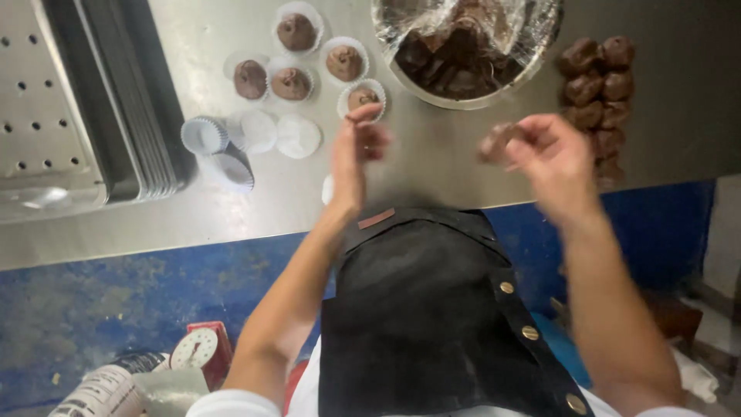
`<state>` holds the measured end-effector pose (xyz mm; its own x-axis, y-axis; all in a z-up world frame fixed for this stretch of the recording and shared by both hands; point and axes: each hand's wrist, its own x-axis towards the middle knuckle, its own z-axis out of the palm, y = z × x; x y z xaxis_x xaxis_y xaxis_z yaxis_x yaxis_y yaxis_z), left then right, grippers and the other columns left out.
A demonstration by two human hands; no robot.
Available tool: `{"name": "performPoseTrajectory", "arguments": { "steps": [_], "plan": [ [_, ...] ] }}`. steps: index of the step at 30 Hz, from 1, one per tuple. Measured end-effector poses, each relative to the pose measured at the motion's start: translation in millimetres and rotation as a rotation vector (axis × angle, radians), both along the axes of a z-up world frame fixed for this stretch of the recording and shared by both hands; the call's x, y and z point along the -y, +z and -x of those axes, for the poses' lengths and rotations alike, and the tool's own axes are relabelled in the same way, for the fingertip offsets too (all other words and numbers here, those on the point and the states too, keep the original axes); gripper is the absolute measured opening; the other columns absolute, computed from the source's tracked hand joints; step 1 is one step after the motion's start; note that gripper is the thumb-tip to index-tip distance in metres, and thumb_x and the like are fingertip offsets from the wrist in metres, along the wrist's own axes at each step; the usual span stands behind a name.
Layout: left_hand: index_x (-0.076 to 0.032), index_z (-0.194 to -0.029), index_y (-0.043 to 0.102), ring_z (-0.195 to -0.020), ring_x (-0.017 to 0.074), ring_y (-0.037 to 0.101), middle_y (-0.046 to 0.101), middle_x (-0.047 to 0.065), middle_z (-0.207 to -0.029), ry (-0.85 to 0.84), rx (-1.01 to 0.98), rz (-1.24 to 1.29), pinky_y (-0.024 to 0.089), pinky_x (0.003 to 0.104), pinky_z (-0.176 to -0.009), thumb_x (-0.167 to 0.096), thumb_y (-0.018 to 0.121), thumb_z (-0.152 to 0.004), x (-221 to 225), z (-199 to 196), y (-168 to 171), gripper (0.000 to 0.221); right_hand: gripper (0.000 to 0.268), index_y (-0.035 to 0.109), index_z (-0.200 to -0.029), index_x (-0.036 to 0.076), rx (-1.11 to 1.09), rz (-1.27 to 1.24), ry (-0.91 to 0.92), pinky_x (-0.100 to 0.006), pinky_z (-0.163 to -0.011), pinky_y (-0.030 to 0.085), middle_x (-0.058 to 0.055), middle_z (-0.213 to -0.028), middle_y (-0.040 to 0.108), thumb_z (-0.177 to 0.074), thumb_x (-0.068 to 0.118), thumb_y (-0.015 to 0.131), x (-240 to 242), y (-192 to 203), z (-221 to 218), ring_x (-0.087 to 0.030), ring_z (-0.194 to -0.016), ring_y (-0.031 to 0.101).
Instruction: The recorder is shaping dough balls and filling them with a dark filling using a spoon, then placing the finished pastries into paper liners.
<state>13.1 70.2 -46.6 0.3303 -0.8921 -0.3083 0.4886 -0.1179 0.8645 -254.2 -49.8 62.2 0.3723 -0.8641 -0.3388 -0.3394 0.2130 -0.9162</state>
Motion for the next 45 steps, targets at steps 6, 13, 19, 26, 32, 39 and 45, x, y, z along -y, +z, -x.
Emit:
{"name": "performPoseTrajectory", "arguments": {
  "steps": [6,13,19,26,32,39,45],
  "plan": [
    [-0.019,-0.164,0.025,-0.144,0.0292,0.047,0.049,0.018,-0.154,-0.155,-0.905,0.183,0.041,0.047,-0.117,-0.07,0.017,-0.105,34,41,56,0.078,0.025,0.062,-0.124,-0.003,0.17,-0.196,0.242,-0.039,-0.073,0.057,-0.022,-0.11,0.066,-0.102,0.01,0.061,-55,-37,-69,-0.03,-0.085,0.065],
    [-0.023,-0.168,0.019,-0.153,0.0308,0.031,0.034,0.016,-0.165,-0.087,-0.842,0.181,0.024,0.053,-0.123,-0.071,0.01,-0.103,37,22,105,0.081,0.063,0.047,-0.155,0.006,-0.078,0.93,0.207,-0.051,-0.129,0.032,-0.022,-0.164,0.036,-0.115,0.049,0.023,-32,53,-117,-0.036,-0.155,0.036],
    [-0.024,-0.169,0.017,-0.164,0.0283,0.017,0.013,0.009,-0.175,-0.248,-0.305,0.412,0.015,0.045,-0.137,-0.068,0.034,-0.11,37,24,137,0.076,0.074,0.024,-0.16,0.008,-0.269,0.985,0.307,-0.056,-0.13,0.002,-0.023,-0.172,0.014,-0.109,0.061,0.029,-40,77,-171,-0.042,-0.164,0.01],
    [-0.022,-0.168,0.009,-0.158,0.024,0.013,0.01,0.006,-0.172,-0.101,-0.931,0.515,0.013,0.041,-0.131,-0.07,0.026,-0.105,60,26,124,0.08,0.077,0.013,-0.17,0.018,-0.084,1.037,0.113,-0.053,-0.131,-0.005,-0.013,-0.176,0.001,-0.106,0.058,0.029,-45,44,-181,-0.029,-0.162,-0.007],
    [-0.026,-0.169,0.011,-0.163,0.0245,0.004,0.008,0.002,-0.177,-0.152,-0.797,0.396,0.009,0.043,-0.133,-0.069,0.026,-0.108,74,13,125,0.076,0.073,0.008,-0.169,0.014,0.296,0.574,0.317,-0.052,-0.134,-0.001,-0.015,-0.174,0.001,-0.118,0.052,0.044,10,24,-140,-0.025,-0.162,-0.004],
    [-0.027,-0.172,0.008,-0.166,0.0272,-0.002,0.005,0.008,-0.178,-0.06,-0.612,0.434,-0.005,0.054,-0.137,-0.082,0.028,-0.097,72,18,111,0.095,0.045,0.043,-0.152,0.001,0.679,-0.489,0.049,-0.039,-0.097,0.059,-0.016,-0.143,0.05,-0.11,0.011,0.055,-34,34,-97,-0.023,-0.125,0.06],
    [-0.02,-0.166,0.012,-0.16,0.0247,0.019,0.015,0.011,-0.172,-0.146,-0.208,0.426,0.017,0.046,-0.132,-0.07,0.045,-0.101,49,-13,134,0.088,0.019,0.061,-0.116,-0.004,0.425,-0.156,0.01,-0.027,-0.08,0.058,-0.01,-0.101,0.07,-0.1,-0.002,0.071,-27,26,-82,-0.012,-0.089,0.067]
  ]
}}
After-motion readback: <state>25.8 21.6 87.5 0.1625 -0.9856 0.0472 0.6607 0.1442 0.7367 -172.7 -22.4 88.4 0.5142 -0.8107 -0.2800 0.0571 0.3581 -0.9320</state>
